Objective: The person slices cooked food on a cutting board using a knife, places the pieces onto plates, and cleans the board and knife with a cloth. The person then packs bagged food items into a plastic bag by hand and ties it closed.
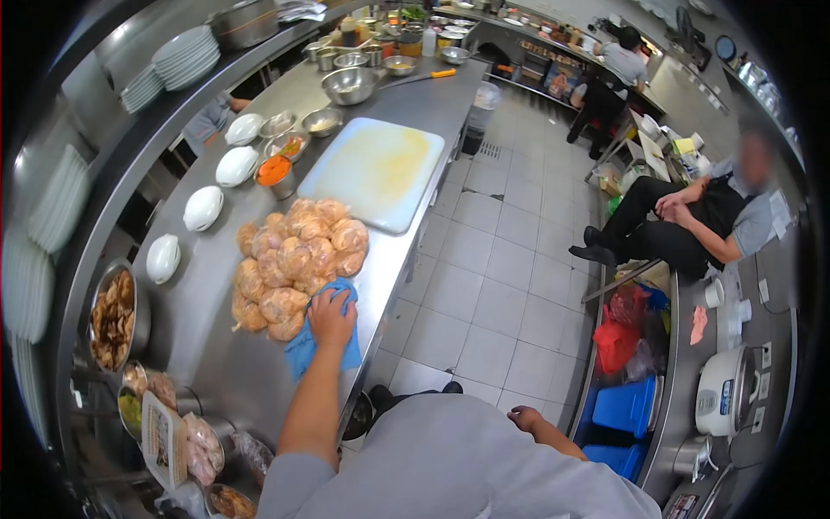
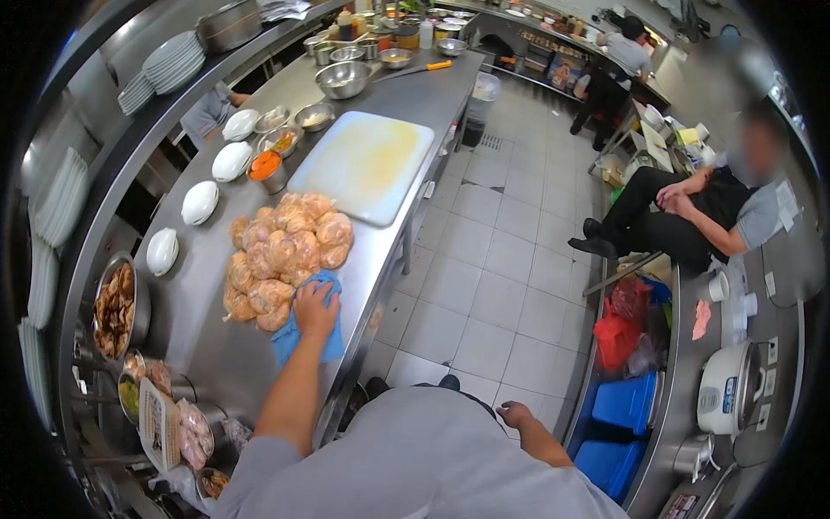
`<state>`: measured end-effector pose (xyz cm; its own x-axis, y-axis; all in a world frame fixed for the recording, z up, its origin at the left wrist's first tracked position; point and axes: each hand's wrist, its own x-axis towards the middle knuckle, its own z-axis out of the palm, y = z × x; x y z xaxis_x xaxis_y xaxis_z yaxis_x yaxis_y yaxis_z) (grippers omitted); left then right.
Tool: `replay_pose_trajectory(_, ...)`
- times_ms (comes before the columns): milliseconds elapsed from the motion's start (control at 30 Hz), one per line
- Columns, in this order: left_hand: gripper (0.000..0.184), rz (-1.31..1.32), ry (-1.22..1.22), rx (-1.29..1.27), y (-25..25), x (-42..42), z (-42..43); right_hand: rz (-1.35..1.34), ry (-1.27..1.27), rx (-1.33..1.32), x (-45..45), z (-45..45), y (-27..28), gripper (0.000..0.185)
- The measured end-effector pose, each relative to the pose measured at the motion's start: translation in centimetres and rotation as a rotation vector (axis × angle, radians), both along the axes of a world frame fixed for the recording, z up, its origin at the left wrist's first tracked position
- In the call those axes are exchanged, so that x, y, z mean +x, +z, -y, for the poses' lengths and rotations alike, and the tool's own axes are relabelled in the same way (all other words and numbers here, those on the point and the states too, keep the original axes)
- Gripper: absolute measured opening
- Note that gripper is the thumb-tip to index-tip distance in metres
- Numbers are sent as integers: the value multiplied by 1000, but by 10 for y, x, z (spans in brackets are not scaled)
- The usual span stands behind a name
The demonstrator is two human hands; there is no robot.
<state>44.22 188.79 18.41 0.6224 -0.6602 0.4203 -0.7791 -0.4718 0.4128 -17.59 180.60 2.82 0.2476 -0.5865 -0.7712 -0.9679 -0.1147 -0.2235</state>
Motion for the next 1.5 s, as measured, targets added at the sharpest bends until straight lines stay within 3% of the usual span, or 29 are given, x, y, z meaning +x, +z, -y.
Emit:
replay_pose_trajectory(1100,30,72,-31,-12,-12,-4,1,-32,-189,99,-36,-35,-13,64)
replay_pose_trajectory(1233,30,60,-5,10,-13,-5,1,-27,-79,37,-38,-27,-8,63)
replay_pose_trajectory(1500,46,114,95,183,-6,-97,-30,50,-49,15,-38,1,-37,60)
